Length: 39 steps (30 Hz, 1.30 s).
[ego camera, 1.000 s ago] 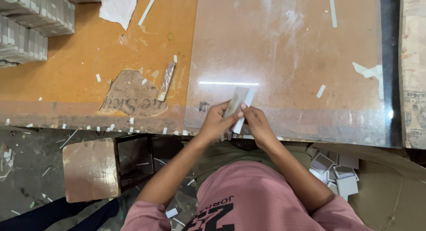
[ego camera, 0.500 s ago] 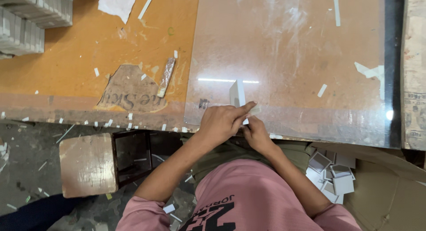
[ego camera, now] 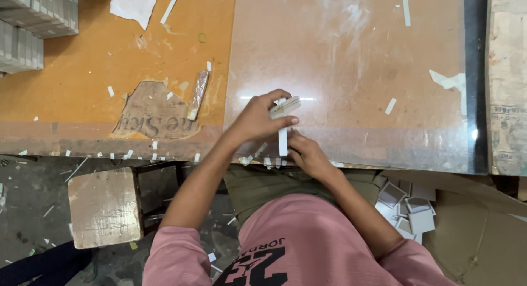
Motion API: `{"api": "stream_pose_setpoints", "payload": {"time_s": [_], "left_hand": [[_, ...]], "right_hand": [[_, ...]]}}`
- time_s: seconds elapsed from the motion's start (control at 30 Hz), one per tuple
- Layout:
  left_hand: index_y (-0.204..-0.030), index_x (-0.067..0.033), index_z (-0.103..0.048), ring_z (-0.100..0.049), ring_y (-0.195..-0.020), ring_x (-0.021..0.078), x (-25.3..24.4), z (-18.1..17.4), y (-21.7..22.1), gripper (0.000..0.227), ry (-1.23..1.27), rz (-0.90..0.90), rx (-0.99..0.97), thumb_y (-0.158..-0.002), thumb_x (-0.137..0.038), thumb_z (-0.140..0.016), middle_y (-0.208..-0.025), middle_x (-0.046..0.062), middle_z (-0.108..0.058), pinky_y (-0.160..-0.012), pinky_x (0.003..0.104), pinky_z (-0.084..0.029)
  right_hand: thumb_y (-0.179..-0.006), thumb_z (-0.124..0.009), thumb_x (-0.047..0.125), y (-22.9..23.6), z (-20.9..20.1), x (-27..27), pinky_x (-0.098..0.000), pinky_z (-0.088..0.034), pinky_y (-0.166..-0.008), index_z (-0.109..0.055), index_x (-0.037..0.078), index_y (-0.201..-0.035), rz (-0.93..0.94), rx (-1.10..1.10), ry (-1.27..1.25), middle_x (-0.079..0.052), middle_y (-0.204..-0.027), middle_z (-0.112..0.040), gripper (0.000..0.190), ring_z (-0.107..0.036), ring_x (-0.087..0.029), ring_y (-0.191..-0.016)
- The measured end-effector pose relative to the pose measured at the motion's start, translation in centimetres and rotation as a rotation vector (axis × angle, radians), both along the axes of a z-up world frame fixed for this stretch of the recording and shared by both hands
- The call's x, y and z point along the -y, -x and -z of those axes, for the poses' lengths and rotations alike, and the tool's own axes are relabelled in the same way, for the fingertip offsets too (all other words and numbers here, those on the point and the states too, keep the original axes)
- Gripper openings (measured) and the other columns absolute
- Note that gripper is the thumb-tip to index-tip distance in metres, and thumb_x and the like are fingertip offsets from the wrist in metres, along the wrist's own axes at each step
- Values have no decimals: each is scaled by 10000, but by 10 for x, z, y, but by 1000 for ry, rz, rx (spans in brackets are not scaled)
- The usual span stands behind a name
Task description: The person assembles small white square frames by hand, inserting inner panels into the frame borders and pressing the edges to secure them. The person handles multiple frames one at a time, placing completed units on the table.
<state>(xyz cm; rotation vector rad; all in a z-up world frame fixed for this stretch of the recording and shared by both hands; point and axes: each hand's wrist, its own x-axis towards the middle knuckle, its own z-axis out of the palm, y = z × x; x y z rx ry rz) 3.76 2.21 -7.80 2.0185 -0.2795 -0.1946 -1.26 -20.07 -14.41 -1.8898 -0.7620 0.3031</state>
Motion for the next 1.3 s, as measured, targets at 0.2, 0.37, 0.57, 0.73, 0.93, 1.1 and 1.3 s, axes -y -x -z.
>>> {"api": "stream_pose_setpoints", "payload": {"time_s": [0.2,0.37,0.57,0.73,0.93,1.1,1.3], "left_hand": [[-1236,-164,-687,-765,-763,266,40,-44,67,479,-64,145,360,-777,-152,-825,-901,119,-774,-702,373,-607],[-1477,-118,-541,-735,-771,294,47,-38,89,669,-30,-71,333,-873,-273,-782,-929,136,-732,-677,396,-579],[-1374,-293,-640,-717,-649,264,45,-57,76,429,-499,-18,286,-961,-403,-671,-777,73,-734,-542,420,-514],[-1280,-164,-708,-707,-673,316,0,-61,19,464,-617,-359,314,-826,-258,-726,-858,75,-732,-604,456,-518],[-1187,-63,-725,-660,-867,309,-9,-8,16,261,-250,-374,409,-934,-54,-663,-926,112,-696,-782,416,-518],[-1052,-44,-770,-604,-866,293,18,19,11,198,-386,-264,406,-896,-55,-650,-828,117,-640,-780,420,-476],[-1104,-11,-739,-591,-913,275,42,46,20,285,-514,-235,573,-861,-38,-591,-900,96,-628,-807,420,-438]], "right_hand": [[-602,-911,278,-15,-34,19,-476,-448,-1020,-475,52,-1350,-69,-157,-52,-187,-1268,-547,895,-575,-399,-1188],[-705,-857,222,-4,-4,15,-479,-368,-1161,-486,8,-1363,-12,-58,33,-247,-1326,-535,785,-484,-442,-1294],[-749,-801,156,8,18,-1,-666,-71,-1223,-492,-13,-1353,-28,274,175,-235,-1291,-571,699,-464,-472,-1333],[-922,-718,160,11,4,-1,-618,-152,-1340,-492,-36,-1351,31,67,69,-268,-1251,-583,523,-546,-417,-1263],[-781,-771,450,8,-26,5,-593,-510,-1082,-399,-34,-1463,667,-602,11,-278,-1290,-631,916,-645,-420,-1239],[-413,-1009,521,1,-42,23,-644,-182,-1091,-250,-74,-1516,346,190,513,-403,-1529,-269,1465,-179,-520,-1400],[-365,-967,380,-8,-34,7,-549,-186,-1139,-309,15,-1482,270,110,542,-221,-1470,-454,1347,-344,-415,-1377]]}}
